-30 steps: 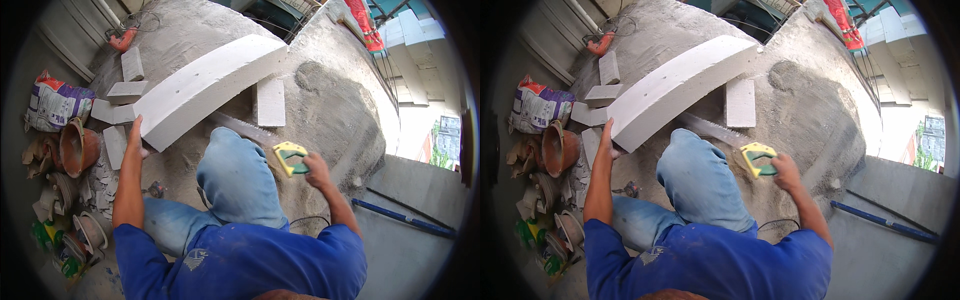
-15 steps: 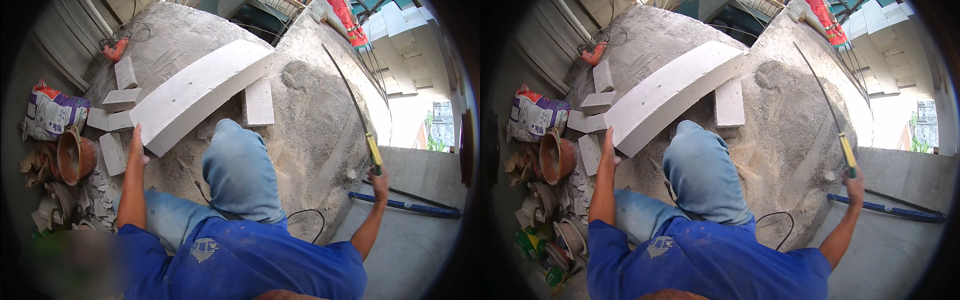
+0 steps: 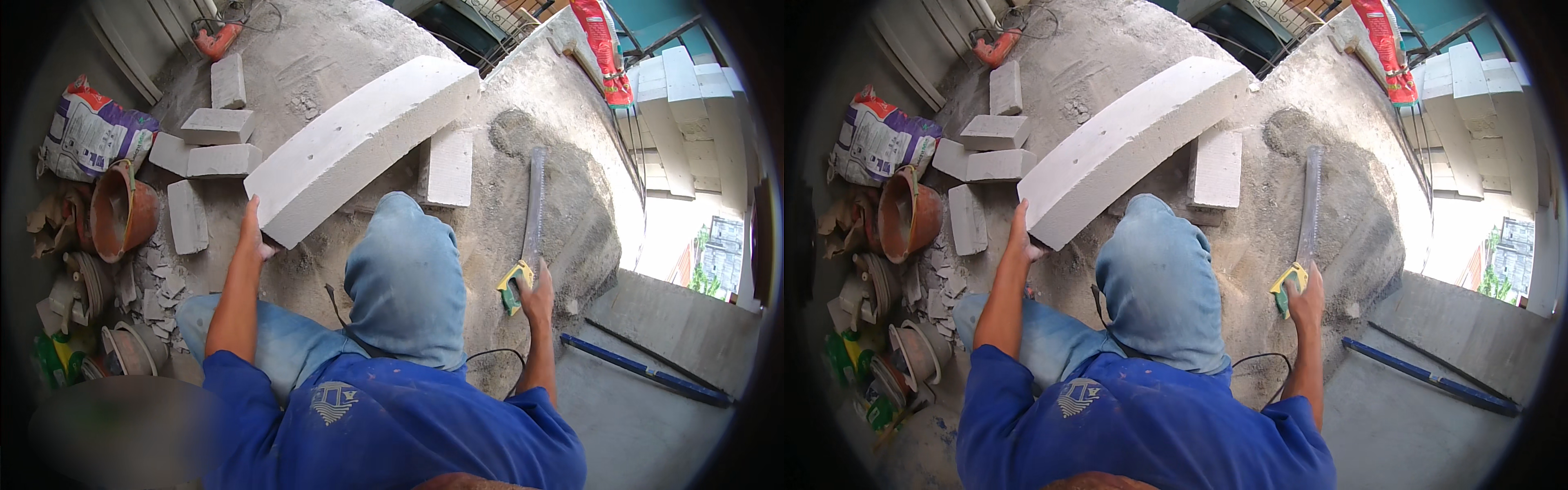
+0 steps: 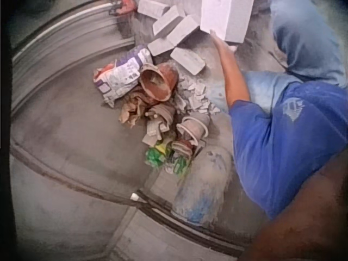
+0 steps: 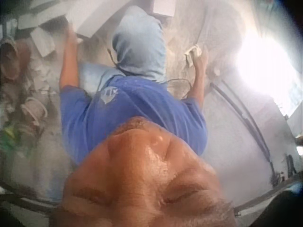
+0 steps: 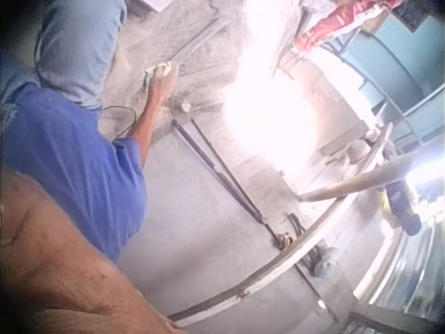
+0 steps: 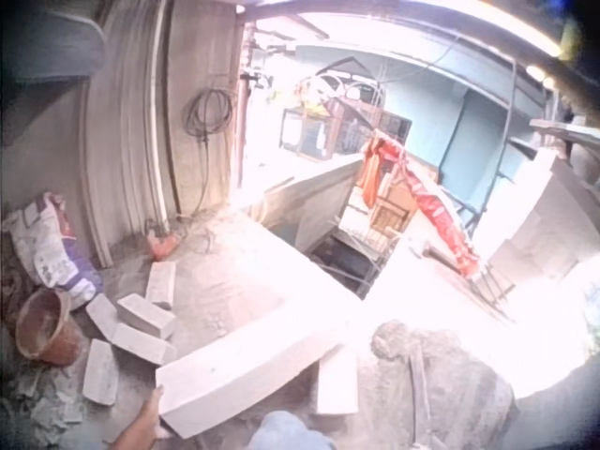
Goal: The person sits on the floor and uses a hand saw to cut a white rectangular tile into smaller pieces. After sawing, the person uses a hammer to break the tile along the cut line and then measures the resulting pieces with a tape measure.
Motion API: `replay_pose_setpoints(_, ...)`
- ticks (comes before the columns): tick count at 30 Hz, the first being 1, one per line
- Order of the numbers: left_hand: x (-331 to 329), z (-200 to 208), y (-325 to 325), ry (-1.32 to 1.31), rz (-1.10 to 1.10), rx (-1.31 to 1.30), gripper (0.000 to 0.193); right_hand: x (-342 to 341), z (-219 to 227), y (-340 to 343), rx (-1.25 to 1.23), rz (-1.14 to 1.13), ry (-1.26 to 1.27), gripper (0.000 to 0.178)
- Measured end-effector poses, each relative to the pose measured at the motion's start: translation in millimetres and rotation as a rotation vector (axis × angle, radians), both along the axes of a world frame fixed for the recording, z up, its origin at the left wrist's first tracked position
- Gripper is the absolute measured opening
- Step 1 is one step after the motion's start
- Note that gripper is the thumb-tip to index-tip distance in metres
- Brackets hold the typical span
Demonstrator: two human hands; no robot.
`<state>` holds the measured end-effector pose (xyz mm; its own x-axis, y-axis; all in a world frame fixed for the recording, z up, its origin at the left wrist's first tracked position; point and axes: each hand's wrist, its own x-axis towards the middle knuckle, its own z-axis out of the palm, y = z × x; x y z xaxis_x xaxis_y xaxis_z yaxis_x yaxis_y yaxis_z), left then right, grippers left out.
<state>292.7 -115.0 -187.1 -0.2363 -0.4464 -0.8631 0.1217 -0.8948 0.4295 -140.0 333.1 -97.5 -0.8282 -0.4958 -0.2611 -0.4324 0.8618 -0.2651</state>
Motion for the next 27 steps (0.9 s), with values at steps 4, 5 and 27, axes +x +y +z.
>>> replay_pose_setpoints(4, -8.4, 1.2, -3.0, 0.056, 0.014, 0.025, 0.081, 0.7, -27.1, -142.5, -0.273, 0.029, -0.103, 0.099)
replay_pose_setpoints(5, -5.8, -1.7, -4.0, 0.059, 0.014, 0.042, 0.081, 2.3, -45.7, -179.7, -0.307, 0.115, -0.039, 0.105)
replay_pose_setpoints(27, 4.4, -19.5, 1.0, 0.072, 0.009, 0.004, 0.083, 62.7, -52.3, -293.3, -0.625, -0.078, -0.687, 0.118)
